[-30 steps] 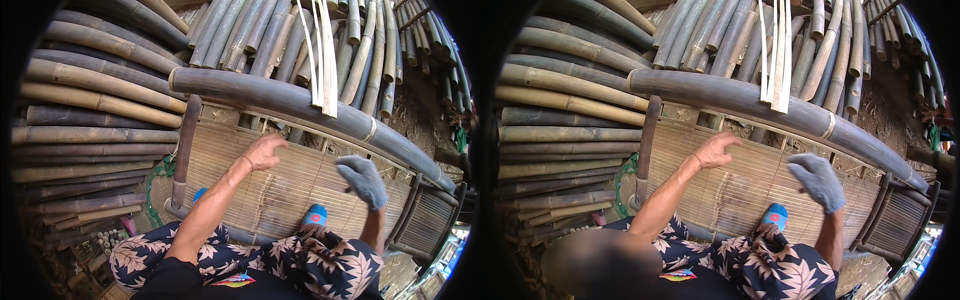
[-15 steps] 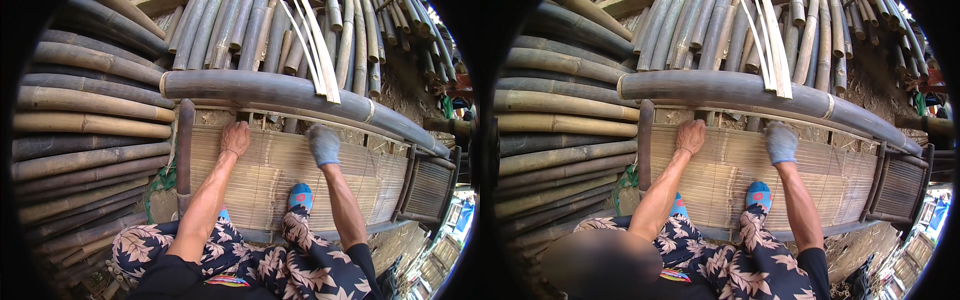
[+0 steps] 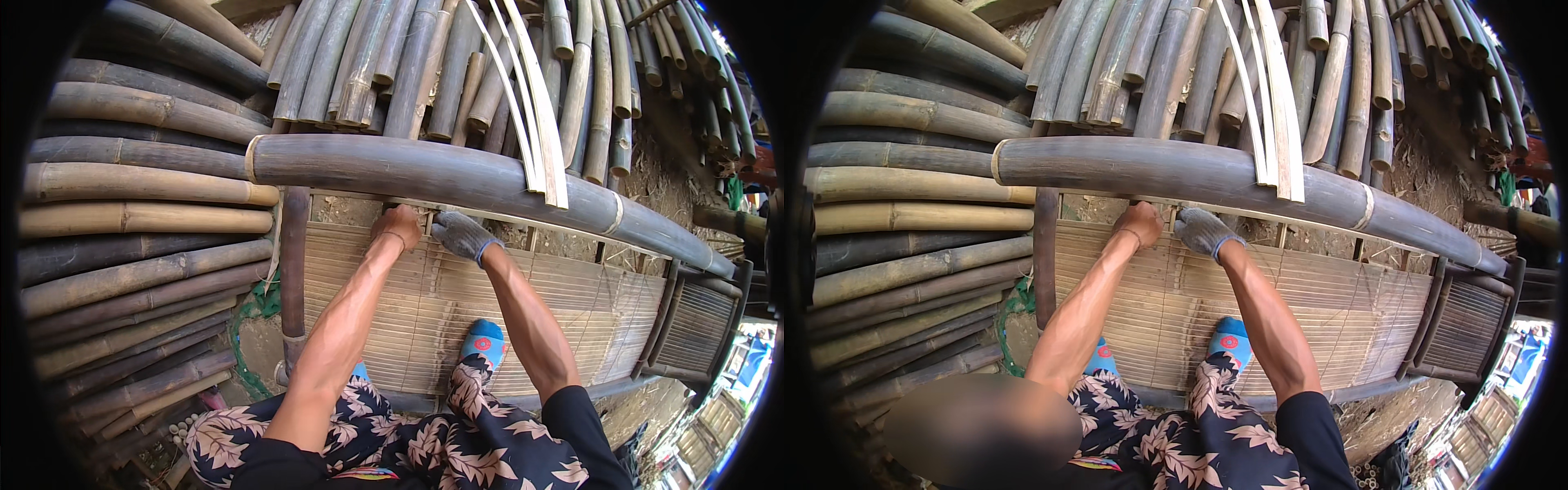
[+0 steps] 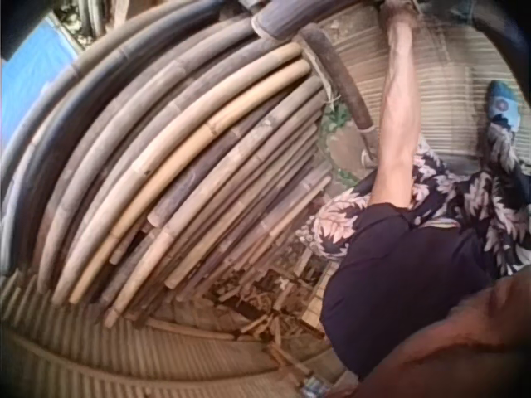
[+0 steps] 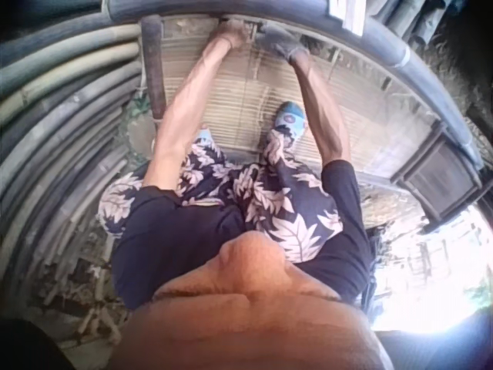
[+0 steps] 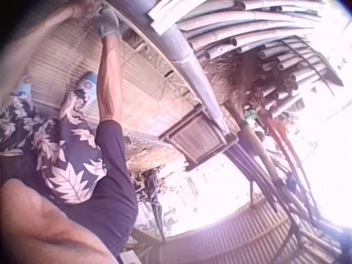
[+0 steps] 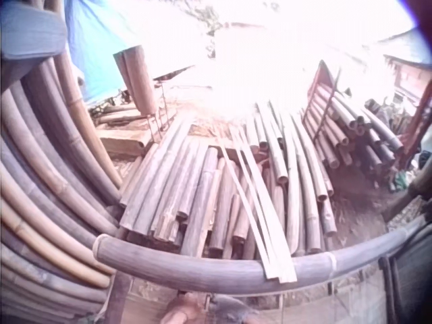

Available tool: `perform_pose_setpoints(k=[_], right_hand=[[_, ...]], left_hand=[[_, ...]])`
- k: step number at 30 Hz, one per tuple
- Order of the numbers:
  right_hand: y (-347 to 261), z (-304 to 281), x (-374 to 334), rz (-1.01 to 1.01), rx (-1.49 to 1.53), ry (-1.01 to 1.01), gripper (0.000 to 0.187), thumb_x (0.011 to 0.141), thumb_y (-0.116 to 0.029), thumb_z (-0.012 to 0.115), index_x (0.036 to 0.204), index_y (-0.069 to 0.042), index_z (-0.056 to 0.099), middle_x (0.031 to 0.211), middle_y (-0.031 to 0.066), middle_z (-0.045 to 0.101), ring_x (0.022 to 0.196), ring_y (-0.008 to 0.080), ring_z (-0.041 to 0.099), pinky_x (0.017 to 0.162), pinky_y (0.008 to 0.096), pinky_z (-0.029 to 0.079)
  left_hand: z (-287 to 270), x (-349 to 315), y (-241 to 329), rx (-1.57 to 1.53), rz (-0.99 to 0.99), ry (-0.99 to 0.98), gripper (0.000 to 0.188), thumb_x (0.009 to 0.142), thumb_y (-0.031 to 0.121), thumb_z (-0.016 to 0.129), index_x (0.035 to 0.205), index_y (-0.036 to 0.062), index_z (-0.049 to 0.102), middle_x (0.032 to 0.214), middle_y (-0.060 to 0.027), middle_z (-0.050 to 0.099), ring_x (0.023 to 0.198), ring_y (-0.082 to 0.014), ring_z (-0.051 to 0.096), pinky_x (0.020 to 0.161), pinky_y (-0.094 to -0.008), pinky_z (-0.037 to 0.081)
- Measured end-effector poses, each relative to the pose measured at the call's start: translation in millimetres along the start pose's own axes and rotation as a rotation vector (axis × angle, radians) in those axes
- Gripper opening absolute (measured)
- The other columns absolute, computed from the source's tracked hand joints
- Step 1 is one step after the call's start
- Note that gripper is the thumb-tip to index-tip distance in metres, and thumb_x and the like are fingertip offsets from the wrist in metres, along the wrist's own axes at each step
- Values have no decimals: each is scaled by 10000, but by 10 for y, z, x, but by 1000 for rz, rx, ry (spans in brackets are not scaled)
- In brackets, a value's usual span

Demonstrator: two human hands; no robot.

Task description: The person weaves thin bamboo strips into the seat of a bamboo bench, pulling a long thin binding through gaps in the bamboo structure.

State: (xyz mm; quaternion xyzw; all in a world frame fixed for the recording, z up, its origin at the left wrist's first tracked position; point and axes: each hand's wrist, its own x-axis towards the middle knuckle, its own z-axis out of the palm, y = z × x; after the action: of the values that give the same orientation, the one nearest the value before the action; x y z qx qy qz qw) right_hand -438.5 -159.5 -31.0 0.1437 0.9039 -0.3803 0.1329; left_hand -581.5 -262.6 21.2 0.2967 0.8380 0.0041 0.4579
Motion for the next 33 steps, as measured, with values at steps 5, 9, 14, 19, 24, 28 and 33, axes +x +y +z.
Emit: perform_pose_setpoints(k=[5,9,14,19,24,28,33], right_hand=[[-764,-280,-633,27,72,609,218,886,-241,636,971,-42,669,959,171,665,945,376,611,829,441,489],[-874,-476,-1397,-35,232,358,226,897,-221,675,991,-16,678,1022,127,668,919,295,624,795,393,502],[-1250,-1611,-2949,-161,1154,504,231,943,-243,571,887,-24,613,743,59,599,650,177,585,611,291,475],[-380,-1834,-3254,-44,831,1322,194,1003,-202,543,913,-40,600,718,10,490,622,112,458,574,232,424],[-343,-1475,-2248,653,231,1447,173,979,-94,568,1103,-27,668,875,20,605,762,77,527,651,214,434],[-876,-1020,-1487,-183,225,542,305,918,-221,626,1179,-66,656,1193,175,618,1104,341,586,963,431,471],[-1049,-425,-592,-507,239,263,432,952,-459,547,1028,-49,657,1078,214,629,1030,399,591,913,495,465]], left_hand=[[-231,-468,33,-208,322,-118,261,869,277,644,1035,102,743,871,-121,727,831,-217,680,808,-341,522],[-255,-545,36,-590,389,-348,342,869,244,664,1093,-13,694,776,-58,710,794,-142,658,787,-329,526],[212,-532,-163,280,659,623,406,898,186,557,1265,13,551,1103,-195,666,1037,-312,639,972,-489,483],[667,-1054,212,-105,1146,477,260,877,227,623,1084,69,627,983,-131,640,963,-268,623,1001,-487,445],[619,-1779,304,-231,1411,220,134,873,204,637,805,100,585,733,-36,498,729,-202,550,772,-376,469],[374,-2360,284,-345,1406,133,194,809,207,640,688,101,530,688,-31,467,679,-199,521,727,-342,426],[-770,-2445,-123,-486,986,198,268,739,4,614,570,60,413,570,-40,383,577,-189,462,732,-386,480]])
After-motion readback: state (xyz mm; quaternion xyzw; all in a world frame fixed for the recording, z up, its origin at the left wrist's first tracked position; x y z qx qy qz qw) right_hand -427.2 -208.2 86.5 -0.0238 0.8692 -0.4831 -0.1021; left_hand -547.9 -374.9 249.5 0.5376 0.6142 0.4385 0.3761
